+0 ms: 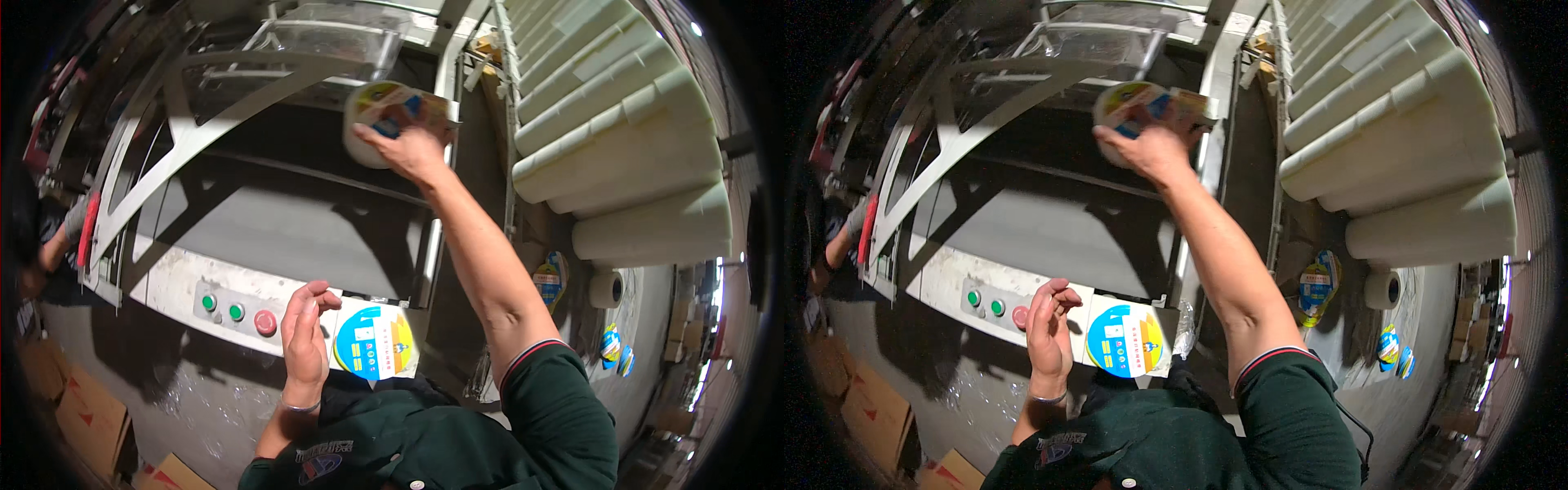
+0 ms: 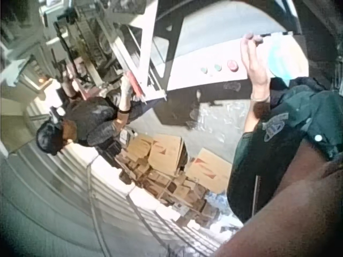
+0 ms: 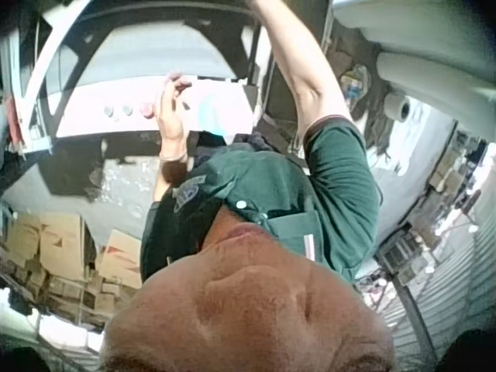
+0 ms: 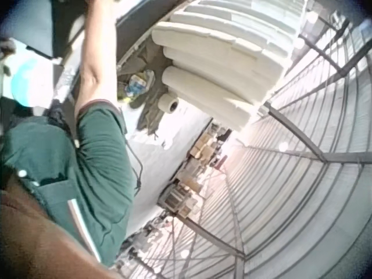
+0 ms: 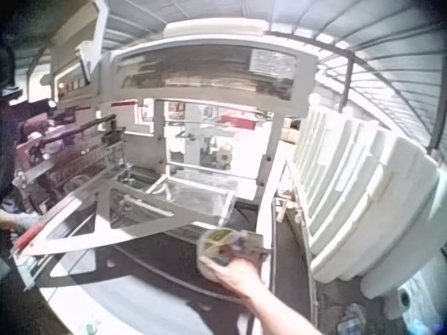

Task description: Applying labels to rolls of material and placing them onto a conveyor machine.

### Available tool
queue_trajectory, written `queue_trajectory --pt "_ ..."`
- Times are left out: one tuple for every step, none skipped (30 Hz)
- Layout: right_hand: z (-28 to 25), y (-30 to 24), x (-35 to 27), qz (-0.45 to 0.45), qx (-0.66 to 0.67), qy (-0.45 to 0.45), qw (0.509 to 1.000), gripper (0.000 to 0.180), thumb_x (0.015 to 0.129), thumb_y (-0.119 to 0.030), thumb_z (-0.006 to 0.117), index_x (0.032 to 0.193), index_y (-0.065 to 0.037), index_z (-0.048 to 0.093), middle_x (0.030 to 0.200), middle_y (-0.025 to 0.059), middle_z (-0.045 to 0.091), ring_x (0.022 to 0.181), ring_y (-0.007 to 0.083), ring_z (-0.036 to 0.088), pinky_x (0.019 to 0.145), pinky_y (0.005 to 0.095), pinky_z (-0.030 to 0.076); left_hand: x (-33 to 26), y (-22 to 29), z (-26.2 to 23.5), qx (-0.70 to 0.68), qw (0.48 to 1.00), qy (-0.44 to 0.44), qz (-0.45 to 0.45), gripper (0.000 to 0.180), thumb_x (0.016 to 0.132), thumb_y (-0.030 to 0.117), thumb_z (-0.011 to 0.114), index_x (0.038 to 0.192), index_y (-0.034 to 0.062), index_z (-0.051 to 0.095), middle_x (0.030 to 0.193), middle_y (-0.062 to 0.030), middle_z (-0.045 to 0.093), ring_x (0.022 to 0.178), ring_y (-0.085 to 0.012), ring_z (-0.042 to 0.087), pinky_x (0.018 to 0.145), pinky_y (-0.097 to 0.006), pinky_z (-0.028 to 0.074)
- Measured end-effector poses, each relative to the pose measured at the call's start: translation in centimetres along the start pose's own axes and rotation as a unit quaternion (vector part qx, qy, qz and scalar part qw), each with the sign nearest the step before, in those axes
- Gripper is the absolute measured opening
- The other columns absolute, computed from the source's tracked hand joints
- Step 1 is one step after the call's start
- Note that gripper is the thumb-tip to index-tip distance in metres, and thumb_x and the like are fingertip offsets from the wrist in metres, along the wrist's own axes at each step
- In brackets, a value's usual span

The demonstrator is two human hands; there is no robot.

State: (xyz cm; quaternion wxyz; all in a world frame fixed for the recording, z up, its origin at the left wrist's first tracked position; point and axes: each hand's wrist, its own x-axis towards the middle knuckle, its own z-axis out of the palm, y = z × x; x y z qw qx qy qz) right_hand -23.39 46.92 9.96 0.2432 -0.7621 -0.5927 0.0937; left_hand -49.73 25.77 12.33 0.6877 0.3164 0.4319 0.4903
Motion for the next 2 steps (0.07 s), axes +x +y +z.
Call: queue_trajectory --pt "-0.5 0.0 -0.1 -0.02 -0.019 -0.017 0.999 0.084 0.08 -0.081 0.064 0.14 -0.023 0.062 0.159 0.0334 0.034 0.147 0.0503 0.034 0.122 0.0567 0.024 0.1 -0.3 0.7 0.009 1.0 -0.005 -0.003 0.042 0.103 0.025 0.048 0.128 -0.006 0.058 0.109 -0.0132 0.065 0.106 -0.0205 0.059 0.102 -0.036 0.042" --pt "-1.4 -0.1 -0.4 -0.034 -0.043 -0.031 0.998 0.085 0.084 -0.079 0.062 0.15 -0.026 0.056 0.162 0.034 0.029 0.15 0.0511 0.029 0.123 0.0569 0.022 0.7 -0.8 2.3 0.013 0.999 -0.029 -0.007 0.042 0.103 0.025 0.048 0.128 -0.006 0.058 0.109 -0.0132 0.065 0.106 -0.0205 0.059 0.102 -0.036 0.042"
